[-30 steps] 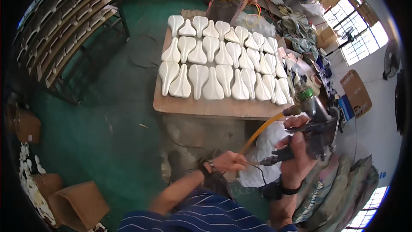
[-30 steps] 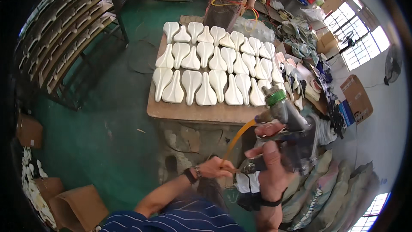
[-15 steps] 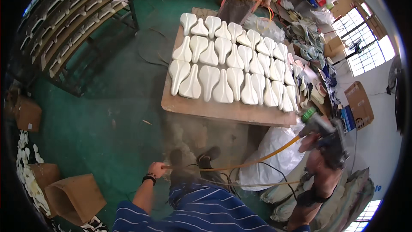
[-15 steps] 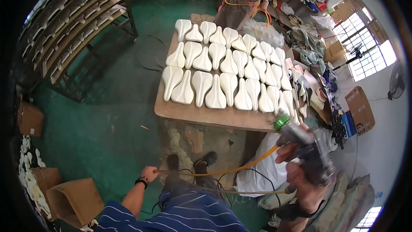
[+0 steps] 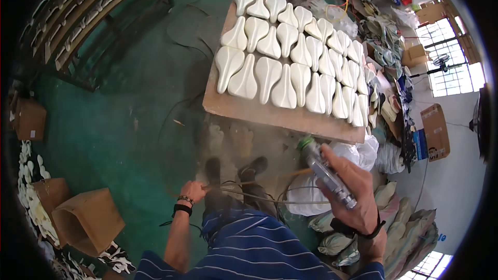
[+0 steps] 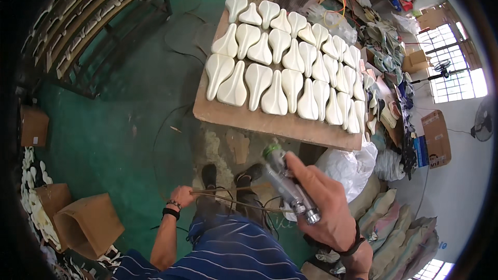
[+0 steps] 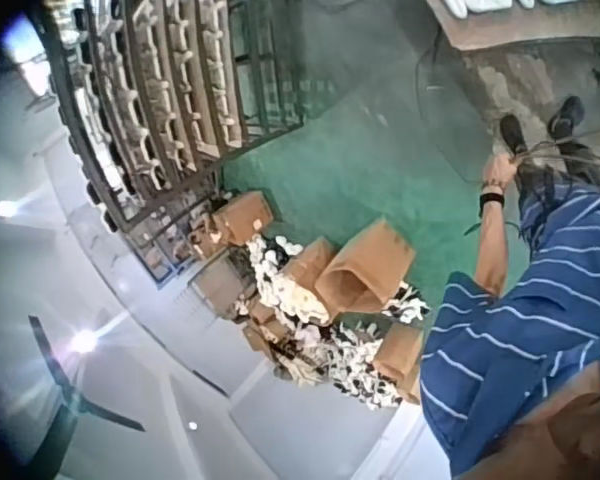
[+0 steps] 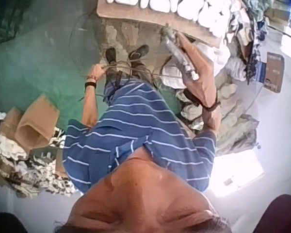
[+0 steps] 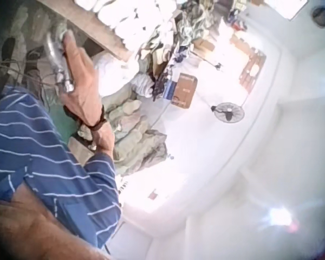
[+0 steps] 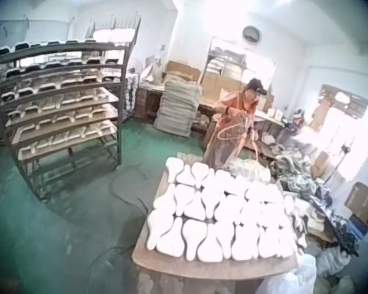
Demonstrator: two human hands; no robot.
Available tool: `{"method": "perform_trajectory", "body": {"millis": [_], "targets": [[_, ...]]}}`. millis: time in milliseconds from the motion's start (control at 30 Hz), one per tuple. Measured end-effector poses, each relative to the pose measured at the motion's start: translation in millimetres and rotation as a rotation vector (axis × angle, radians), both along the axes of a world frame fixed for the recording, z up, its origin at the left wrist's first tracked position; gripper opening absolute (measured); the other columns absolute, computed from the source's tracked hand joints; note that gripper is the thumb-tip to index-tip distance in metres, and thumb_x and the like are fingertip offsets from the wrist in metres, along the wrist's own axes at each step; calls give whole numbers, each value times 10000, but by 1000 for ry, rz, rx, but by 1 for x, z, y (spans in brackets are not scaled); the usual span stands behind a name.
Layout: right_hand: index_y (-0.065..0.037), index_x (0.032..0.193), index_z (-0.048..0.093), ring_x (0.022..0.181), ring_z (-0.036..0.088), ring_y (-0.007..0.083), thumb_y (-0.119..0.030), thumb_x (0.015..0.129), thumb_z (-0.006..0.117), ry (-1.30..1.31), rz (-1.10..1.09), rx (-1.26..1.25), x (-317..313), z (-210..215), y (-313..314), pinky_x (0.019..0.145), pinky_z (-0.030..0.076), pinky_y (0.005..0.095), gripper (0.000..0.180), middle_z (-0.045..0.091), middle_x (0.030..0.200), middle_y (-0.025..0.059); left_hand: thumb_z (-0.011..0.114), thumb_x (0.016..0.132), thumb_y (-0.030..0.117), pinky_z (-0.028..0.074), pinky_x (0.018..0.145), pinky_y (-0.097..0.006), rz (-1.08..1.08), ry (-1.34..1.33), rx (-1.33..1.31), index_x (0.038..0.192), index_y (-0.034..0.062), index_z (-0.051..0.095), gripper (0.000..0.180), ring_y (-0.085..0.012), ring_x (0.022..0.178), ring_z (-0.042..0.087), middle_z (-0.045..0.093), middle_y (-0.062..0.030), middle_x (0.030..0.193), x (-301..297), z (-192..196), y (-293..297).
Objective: The person uses a spray gun to apply white paint to rows of shoe lasts arranged on a wooden board. They repeatedly lift the board, spray the parts, and place the board onto a multi-tiered drying rack. The person also handles the spray gun and its hose during the process.
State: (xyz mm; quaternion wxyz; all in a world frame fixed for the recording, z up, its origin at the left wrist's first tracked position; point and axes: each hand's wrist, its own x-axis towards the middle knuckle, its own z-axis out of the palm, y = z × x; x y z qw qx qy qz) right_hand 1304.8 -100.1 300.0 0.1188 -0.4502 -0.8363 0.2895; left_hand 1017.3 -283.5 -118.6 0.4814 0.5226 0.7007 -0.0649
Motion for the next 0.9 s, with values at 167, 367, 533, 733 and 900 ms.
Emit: {"method": "perform_trajectory", "body": {"millis": [167, 367, 533, 733, 900], "targets": [[3, 1426, 514, 887, 665, 412, 92, 648, 657, -32, 50, -142, -5, 1, 2, 773, 540, 393, 796, 659, 1042, 233, 661, 861, 583, 561, 767, -491, 49, 34, -13, 916, 81, 766, 516, -425, 889, 679, 720, -213, 925, -10, 17, 12], [-2, 1426, 516, 870, 655, 411, 106, 636, 636, -15, -25, -41, -6, -11, 19, 785, 541, 389, 806, 659, 1026, 213, 647, 872, 590, 556, 755, -491, -12, 14, 22, 906, 103, 764, 501, -424, 872, 680, 720, -205, 914, 1, 19, 20], [-7, 1421, 529, 871, 656, 407, 109, 614, 632, -57, 62, -113, -3, -7, 24, 788, 541, 386, 821, 660, 1045, 206, 652, 879, 564, 551, 754, -494, -12, 14, 5, 916, 117, 752, 460, -425, 868, 676, 720, -192, 901, 4, 22, 23], [-19, 1439, 510, 847, 651, 395, 80, 602, 664, -28, 3, -32, -3, -13, 34, 770, 532, 400, 858, 664, 1020, 190, 669, 873, 548, 549, 769, -494, -15, 28, 10, 936, 117, 747, 443, -419, 893, 673, 720, -188, 913, 6, 28, 26], [-17, 1416, 538, 912, 677, 387, 79, 627, 652, -63, 31, -56, 7, -8, 31, 798, 545, 387, 803, 680, 1045, 192, 663, 870, 566, 550, 784, -492, -2, 33, -27, 931, 123, 751, 456, -416, 909, 676, 720, -192, 933, 6, 26, 27]]}}
